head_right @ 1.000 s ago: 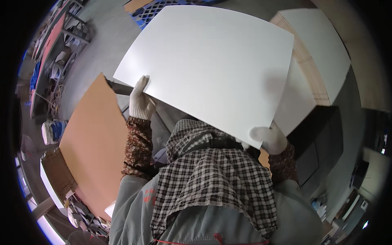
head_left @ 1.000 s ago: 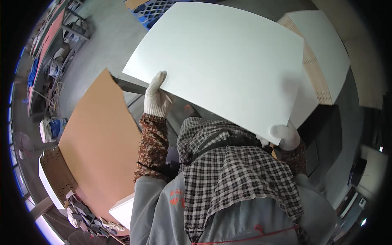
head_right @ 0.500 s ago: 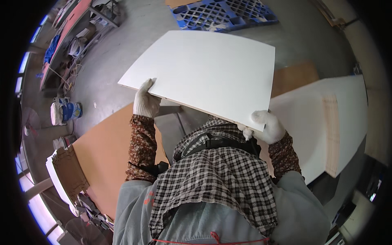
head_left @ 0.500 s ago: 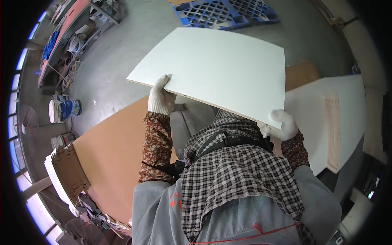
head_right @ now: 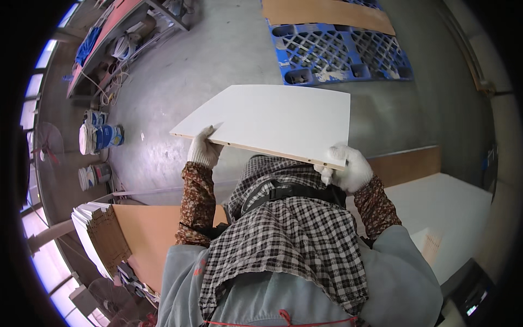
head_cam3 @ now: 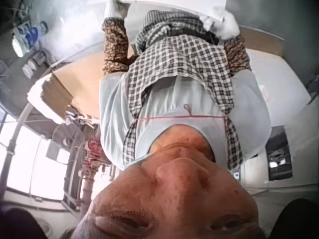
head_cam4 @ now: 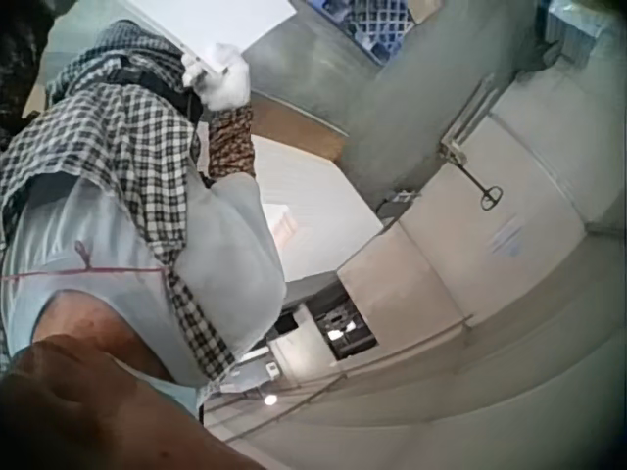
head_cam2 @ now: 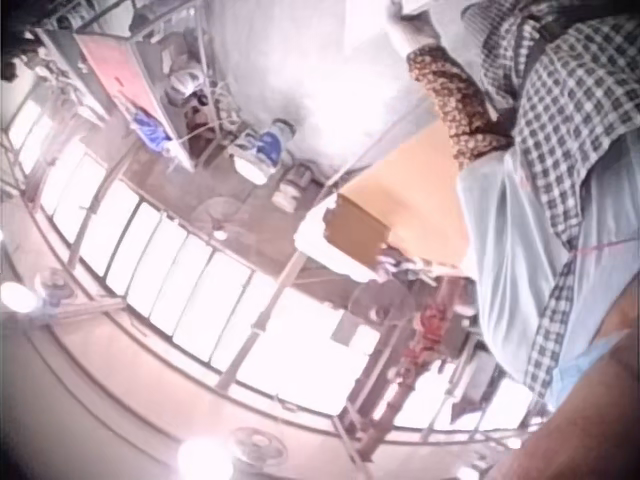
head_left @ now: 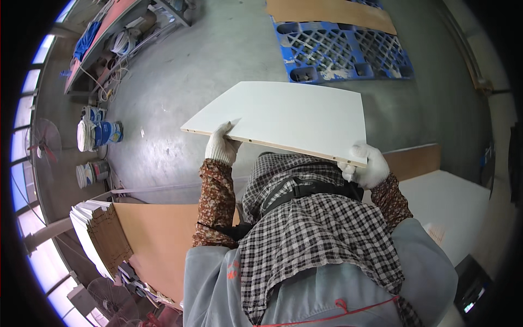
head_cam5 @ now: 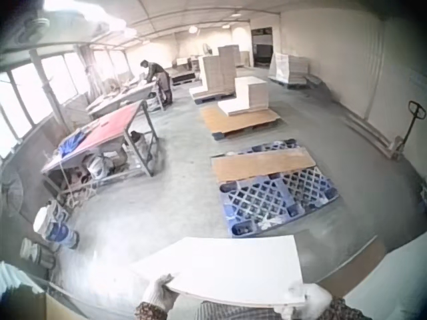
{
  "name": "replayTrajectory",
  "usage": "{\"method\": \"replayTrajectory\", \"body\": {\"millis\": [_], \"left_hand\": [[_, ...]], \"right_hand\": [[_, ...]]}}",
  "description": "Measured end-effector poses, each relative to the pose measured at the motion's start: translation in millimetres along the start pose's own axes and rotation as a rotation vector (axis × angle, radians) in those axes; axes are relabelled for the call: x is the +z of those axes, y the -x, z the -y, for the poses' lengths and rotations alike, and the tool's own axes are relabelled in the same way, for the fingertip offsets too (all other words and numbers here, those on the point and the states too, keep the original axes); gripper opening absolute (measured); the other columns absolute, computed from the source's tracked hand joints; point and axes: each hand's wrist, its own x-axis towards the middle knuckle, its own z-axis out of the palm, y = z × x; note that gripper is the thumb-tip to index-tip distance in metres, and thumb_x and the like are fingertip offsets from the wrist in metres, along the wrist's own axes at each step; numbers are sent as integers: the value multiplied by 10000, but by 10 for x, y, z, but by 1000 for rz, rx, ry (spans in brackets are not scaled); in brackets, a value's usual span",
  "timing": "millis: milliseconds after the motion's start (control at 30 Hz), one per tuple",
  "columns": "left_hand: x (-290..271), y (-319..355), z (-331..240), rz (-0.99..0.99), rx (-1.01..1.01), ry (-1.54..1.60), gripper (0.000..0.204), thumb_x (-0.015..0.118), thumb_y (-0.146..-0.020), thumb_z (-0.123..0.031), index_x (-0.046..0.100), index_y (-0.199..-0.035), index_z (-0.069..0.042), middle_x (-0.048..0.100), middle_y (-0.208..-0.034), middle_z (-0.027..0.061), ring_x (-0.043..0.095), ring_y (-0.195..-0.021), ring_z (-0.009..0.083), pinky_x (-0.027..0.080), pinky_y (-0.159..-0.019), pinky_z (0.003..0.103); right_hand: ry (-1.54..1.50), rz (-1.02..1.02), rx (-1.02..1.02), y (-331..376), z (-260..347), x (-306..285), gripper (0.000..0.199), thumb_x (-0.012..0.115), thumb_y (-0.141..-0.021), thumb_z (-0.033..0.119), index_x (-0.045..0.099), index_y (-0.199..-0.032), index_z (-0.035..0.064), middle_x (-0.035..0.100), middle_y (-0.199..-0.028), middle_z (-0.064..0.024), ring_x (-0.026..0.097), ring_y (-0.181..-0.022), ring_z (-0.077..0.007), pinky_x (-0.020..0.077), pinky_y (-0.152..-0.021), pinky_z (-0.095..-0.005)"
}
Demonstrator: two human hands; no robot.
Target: Inspecting, marking, and cleaning white furniture panels in a workshop environment.
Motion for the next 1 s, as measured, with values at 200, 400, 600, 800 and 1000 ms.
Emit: {"method": "replayTrajectory", "body": {"millis": [200,400,600,800,1000], "left_hand": [[-71,-815,-539,55,41,153,317,557,-1025,-102,529,-1252,116,662,-1212,245,707,-1095,316,667,-897,437],[10,-1705,-1531,238,124,238,307,570,-1028,-94,535,-1248,118,672,-1216,241,726,-1081,292,680,-868,366],[316,-2476,-2770,339,153,296,305,585,-1036,-72,534,-1264,125,663,-1241,231,712,-1122,296,661,-934,376],[692,-3303,-3653,339,182,312,289,585,-1025,-39,547,-1265,118,662,-1237,221,702,-1140,287,650,-946,376],[1421,-4261,-4265,269,220,174,305,620,-1022,-109,575,-1241,99,687,-1192,199,724,-1083,266,654,-853,332]], "right_hand": [[242,288,21,-921,659,501,493,576,-972,283,568,-1227,-140,670,-968,-221,673,-712,-214,600,-645,-361],[454,388,-28,-1866,1315,1390,530,645,-913,303,596,-1228,-119,695,-950,-218,700,-728,-225,604,-648,-354],[536,447,-113,-2526,1898,2510,552,712,-856,265,599,-1255,-100,718,-974,-209,721,-766,-246,600,-654,-350],[606,473,-147,-3228,2539,3069,489,700,-876,191,606,-1266,-88,721,-1006,-223,728,-799,-276,597,-710,-377],[541,476,-153,-4073,3365,3414,443,678,-879,158,624,-1237,-97,718,-1023,-246,727,-806,-300,596,-726,-400]]}}
